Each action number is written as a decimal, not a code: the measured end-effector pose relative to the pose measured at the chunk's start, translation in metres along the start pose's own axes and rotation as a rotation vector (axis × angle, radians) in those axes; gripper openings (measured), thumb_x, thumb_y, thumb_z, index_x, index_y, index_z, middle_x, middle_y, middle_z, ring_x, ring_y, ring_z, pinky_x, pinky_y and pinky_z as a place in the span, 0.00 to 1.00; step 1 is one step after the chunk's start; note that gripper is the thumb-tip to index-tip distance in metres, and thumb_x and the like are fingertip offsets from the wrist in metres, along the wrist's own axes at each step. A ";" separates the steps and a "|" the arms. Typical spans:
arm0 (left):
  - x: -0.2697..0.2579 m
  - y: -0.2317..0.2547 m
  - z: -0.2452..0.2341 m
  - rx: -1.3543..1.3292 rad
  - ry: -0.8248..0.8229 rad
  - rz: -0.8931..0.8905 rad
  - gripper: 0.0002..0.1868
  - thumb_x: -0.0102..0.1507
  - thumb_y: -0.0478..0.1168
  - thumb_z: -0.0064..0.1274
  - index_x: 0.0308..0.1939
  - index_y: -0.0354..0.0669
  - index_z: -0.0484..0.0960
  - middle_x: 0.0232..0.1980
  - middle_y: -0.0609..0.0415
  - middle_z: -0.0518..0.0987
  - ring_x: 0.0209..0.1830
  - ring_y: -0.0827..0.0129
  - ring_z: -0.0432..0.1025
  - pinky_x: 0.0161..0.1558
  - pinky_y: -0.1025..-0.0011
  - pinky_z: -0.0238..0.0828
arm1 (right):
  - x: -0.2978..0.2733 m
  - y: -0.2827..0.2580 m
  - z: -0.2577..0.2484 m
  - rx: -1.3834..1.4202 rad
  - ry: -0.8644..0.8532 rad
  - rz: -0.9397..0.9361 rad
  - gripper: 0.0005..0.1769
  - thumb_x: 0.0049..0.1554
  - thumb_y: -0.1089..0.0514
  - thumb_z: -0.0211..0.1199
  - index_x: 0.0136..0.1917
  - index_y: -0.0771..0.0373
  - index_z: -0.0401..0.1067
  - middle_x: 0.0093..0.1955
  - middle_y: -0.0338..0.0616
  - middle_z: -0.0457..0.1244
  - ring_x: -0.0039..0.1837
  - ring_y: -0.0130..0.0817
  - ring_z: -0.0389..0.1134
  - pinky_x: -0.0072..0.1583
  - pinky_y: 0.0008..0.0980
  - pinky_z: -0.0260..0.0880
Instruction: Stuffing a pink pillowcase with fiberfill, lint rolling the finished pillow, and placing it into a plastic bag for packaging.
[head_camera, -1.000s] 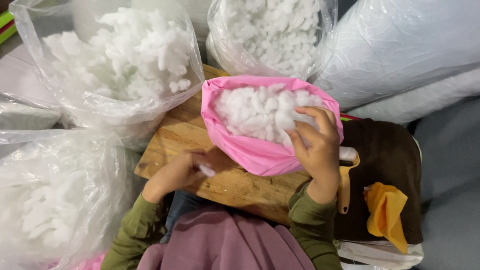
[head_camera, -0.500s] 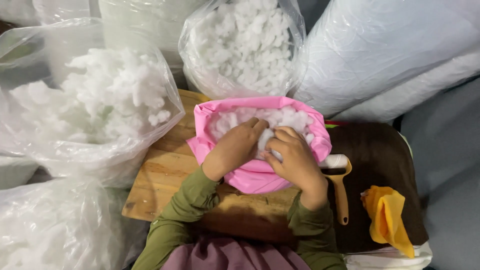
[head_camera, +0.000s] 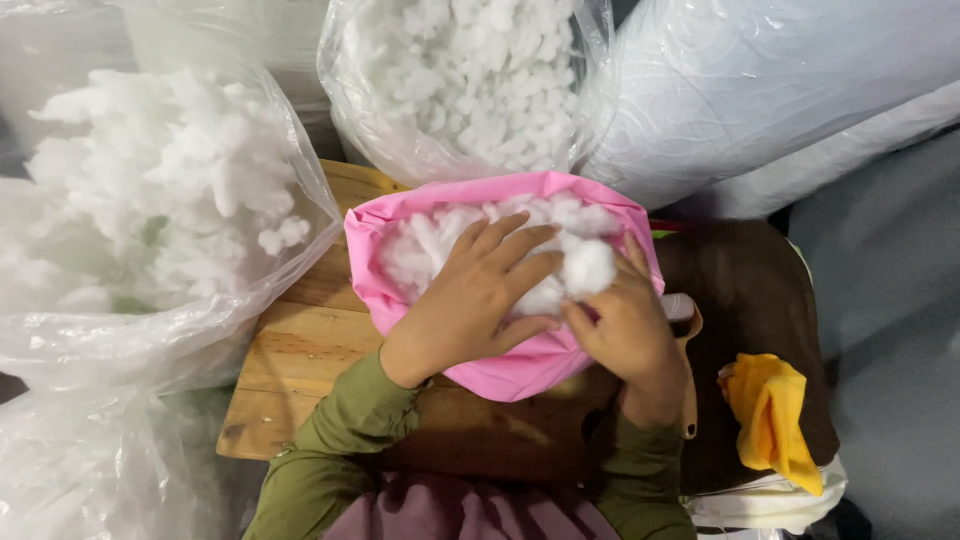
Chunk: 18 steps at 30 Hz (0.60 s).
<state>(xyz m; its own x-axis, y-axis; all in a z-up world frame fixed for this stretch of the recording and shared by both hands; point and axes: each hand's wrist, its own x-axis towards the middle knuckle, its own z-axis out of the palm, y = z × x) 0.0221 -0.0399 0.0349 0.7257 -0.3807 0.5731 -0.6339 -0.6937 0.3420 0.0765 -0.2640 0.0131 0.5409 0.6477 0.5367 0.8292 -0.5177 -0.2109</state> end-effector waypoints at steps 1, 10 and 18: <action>0.001 -0.007 0.007 -0.002 0.002 0.004 0.33 0.56 0.53 0.61 0.62 0.45 0.74 0.70 0.47 0.68 0.73 0.44 0.58 0.70 0.42 0.52 | -0.003 0.002 0.016 -0.005 0.001 0.001 0.11 0.46 0.63 0.66 0.44 0.70 0.78 0.51 0.59 0.70 0.60 0.54 0.68 0.79 0.57 0.48; -0.005 -0.042 0.010 0.276 -0.179 -0.092 0.10 0.54 0.48 0.61 0.33 0.48 0.86 0.35 0.54 0.84 0.42 0.59 0.77 0.43 0.61 0.71 | -0.007 0.021 0.026 -0.424 -0.382 0.385 0.13 0.56 0.39 0.60 0.45 0.41 0.82 0.45 0.30 0.70 0.60 0.38 0.65 0.72 0.66 0.45; -0.008 -0.015 -0.051 -0.390 -0.031 0.105 0.23 0.51 0.33 0.56 0.51 0.30 0.81 0.54 0.34 0.80 0.63 0.31 0.68 0.66 0.44 0.61 | 0.018 -0.026 -0.017 0.163 0.191 -0.148 0.21 0.60 0.46 0.61 0.62 0.59 0.77 0.72 0.54 0.60 0.73 0.62 0.59 0.75 0.64 0.54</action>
